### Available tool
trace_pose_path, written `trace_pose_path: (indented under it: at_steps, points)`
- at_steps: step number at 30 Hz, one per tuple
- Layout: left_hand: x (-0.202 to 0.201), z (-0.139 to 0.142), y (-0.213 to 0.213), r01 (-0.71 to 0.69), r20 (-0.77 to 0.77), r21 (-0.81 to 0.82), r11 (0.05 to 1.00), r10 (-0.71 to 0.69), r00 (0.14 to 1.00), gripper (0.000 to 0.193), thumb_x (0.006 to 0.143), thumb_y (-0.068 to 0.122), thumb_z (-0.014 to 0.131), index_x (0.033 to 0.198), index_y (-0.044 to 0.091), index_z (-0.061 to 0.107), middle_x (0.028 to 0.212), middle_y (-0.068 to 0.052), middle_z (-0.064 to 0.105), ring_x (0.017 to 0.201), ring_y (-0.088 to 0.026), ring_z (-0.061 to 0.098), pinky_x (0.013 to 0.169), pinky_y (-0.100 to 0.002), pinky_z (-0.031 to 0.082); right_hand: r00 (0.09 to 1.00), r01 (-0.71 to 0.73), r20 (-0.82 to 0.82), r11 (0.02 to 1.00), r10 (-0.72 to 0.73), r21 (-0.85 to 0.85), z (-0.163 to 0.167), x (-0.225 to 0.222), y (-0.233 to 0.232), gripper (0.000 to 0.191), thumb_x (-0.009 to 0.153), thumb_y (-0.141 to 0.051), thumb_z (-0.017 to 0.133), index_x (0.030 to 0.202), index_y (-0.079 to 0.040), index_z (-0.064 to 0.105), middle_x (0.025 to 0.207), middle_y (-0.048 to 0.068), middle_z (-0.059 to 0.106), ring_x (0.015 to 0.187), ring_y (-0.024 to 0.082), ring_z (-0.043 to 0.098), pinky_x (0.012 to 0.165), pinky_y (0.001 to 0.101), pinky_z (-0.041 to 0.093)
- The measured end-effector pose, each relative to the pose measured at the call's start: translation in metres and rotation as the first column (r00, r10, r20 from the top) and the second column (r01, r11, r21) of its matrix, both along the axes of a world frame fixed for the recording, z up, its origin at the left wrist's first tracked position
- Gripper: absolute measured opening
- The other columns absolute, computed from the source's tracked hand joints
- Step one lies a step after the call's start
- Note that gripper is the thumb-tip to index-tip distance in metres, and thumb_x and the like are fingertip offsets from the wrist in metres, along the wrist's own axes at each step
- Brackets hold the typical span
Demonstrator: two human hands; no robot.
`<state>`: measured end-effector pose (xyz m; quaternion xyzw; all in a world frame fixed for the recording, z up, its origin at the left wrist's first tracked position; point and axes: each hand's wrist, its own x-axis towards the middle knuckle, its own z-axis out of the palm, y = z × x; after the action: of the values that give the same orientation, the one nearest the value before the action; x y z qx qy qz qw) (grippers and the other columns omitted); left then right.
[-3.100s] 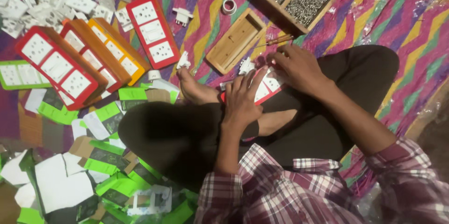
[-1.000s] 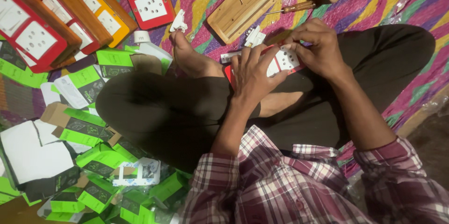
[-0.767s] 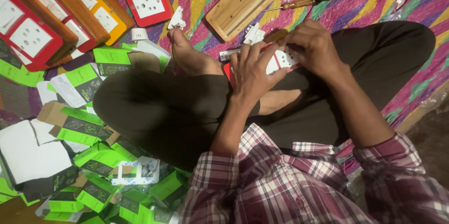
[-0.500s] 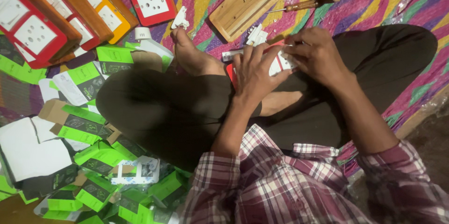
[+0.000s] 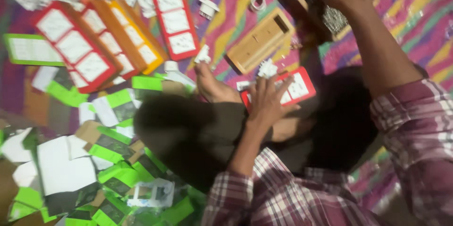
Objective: The person sits on a mat and assembles electrical switch modules into red and green plastic frames. They insert white switch components into the frames, use a screwdriver to secure them, and handle multiple frames and loose components scattered around.
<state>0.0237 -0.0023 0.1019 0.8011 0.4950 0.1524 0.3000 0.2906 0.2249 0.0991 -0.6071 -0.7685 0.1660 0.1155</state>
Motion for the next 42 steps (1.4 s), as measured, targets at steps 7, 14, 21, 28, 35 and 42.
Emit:
trace_pose_path:
  at_steps: [7, 14, 21, 28, 35, 42]
  points:
    - [0.006, -0.004, 0.007, -0.093, 0.058, -0.005, 0.996, 0.093, 0.994, 0.08, 0.066, 0.049, 0.087, 0.139, 0.028, 0.063, 0.135, -0.006, 0.057, 0.126, -0.033, 0.05, 0.106, -0.06, 0.038, 0.937, -0.19, 0.236, 0.943, 0.258, -0.274, -0.003, -0.027, 0.037, 0.015, 0.094, -0.021, 0.072, 0.095, -0.013, 0.084, 0.081, 0.016, 0.076, 0.082, 0.034, 0.073, 0.083, 0.0464, 0.058]
    - [0.001, 0.004, 0.012, -0.22, 0.195, -0.037, 0.975, 0.223, 0.955, 0.08, 0.065, 0.038, 0.087, 0.14, 0.025, 0.063, 0.136, -0.01, 0.058, 0.122, -0.035, 0.056, 0.1, -0.06, 0.043, 0.96, -0.163, 0.178, 0.949, 0.216, -0.27, 0.002, -0.026, 0.028, 0.02, 0.09, -0.023, 0.075, 0.101, -0.006, 0.079, 0.082, 0.017, 0.076, 0.076, 0.032, 0.074, 0.082, 0.0424, 0.059]
    - [-0.012, 0.019, 0.029, -0.504, 0.541, 0.116, 0.856, 0.371, 0.755, 0.073, 0.072, 0.024, 0.084, 0.139, 0.011, 0.061, 0.129, -0.013, 0.063, 0.132, -0.038, 0.058, 0.114, -0.049, 0.049, 1.0, 0.009, 0.015, 0.993, -0.007, -0.115, 0.004, -0.025, 0.025, 0.023, 0.094, -0.025, 0.078, 0.109, -0.007, 0.078, 0.096, 0.018, 0.075, 0.081, 0.033, 0.073, 0.078, 0.0425, 0.057]
    - [-0.004, -0.001, 0.027, -0.456, 0.754, -0.256, 0.852, 0.471, 0.457, 0.068, 0.084, 0.019, 0.078, 0.147, 0.003, 0.058, 0.133, -0.015, 0.067, 0.123, -0.029, 0.066, 0.107, -0.04, 0.053, 0.996, 0.082, -0.031, 0.996, -0.081, 0.043, -0.007, 0.002, -0.008, 0.011, 0.1, -0.007, 0.077, 0.11, -0.003, 0.081, 0.096, 0.018, 0.076, 0.082, 0.025, 0.072, 0.084, 0.0377, 0.058]
    - [-0.002, -0.033, 0.018, 0.035, 0.568, -0.822, 0.568, 0.823, -0.024, 0.06, 0.099, 0.035, 0.067, 0.145, 0.0, 0.052, 0.118, -0.017, 0.067, 0.093, -0.024, 0.063, 0.072, -0.035, 0.054, 0.498, 0.342, -0.712, 0.866, -0.495, -0.363, 0.014, -0.028, -0.096, 0.017, 0.102, 0.0, 0.074, 0.118, -0.003, 0.077, 0.107, 0.007, 0.076, 0.093, 0.012, 0.07, 0.084, 0.027, 0.058]
    - [-0.009, -0.028, 0.011, 0.422, 0.476, -0.78, 0.463, 0.876, -0.082, 0.068, 0.102, 0.055, 0.06, 0.138, -0.001, 0.052, 0.107, -0.015, 0.066, 0.085, -0.028, 0.072, 0.069, -0.039, 0.059, 0.378, 0.123, -0.761, 0.843, -0.528, -0.524, 0.026, -0.093, -0.182, 0.015, 0.092, -0.001, 0.077, 0.106, 0.002, 0.073, 0.092, 0.008, 0.074, 0.079, 0.011, 0.068, 0.072, 0.0259, 0.057]
